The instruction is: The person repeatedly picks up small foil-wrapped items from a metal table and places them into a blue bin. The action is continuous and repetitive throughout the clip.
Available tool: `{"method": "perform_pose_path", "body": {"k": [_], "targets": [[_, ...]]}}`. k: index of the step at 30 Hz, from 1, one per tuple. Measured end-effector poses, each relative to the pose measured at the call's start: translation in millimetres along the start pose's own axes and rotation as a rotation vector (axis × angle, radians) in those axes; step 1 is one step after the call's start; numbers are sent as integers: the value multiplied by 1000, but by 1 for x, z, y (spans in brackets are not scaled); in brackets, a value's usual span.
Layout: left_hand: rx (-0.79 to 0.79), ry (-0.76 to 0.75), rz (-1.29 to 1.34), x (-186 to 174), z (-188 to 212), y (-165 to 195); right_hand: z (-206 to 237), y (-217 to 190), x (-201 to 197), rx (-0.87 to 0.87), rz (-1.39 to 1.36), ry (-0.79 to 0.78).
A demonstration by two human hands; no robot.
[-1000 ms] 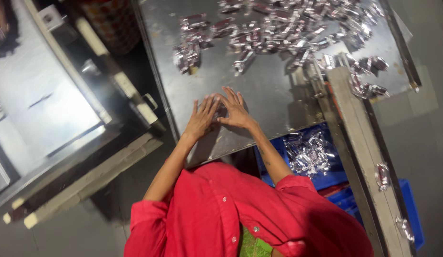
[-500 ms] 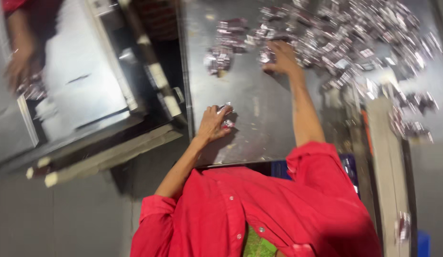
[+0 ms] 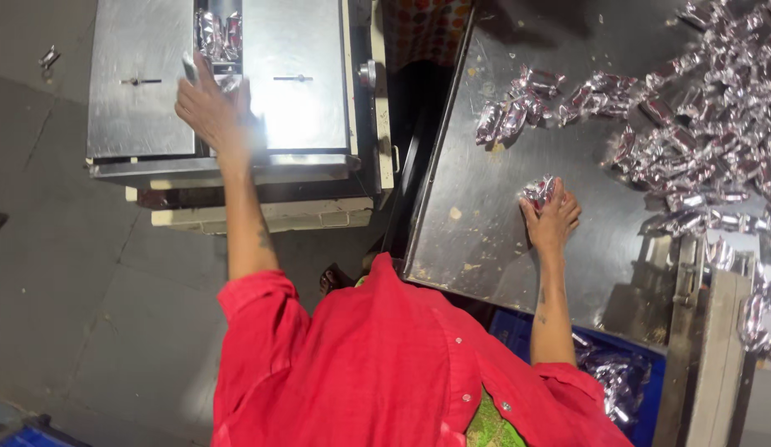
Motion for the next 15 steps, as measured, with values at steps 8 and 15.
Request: {"method": "perform_pose_path", "body": {"k": [8, 15], "targets": [[135, -59, -6, 29, 25, 21, 34, -7, -14, 58, 74, -63], [751, -499, 507, 103, 199, 176, 50, -39, 1, -126, 66, -204]]}}
Point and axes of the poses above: each hand's wrist, its own z-axis away from the middle knuckle, its own x-axis out of the palm, y = z × x, the point moved 2 cm from there along -z, towards the middle knuckle, and after that the axes turned 1 degree about x, right-handed, at the moved point
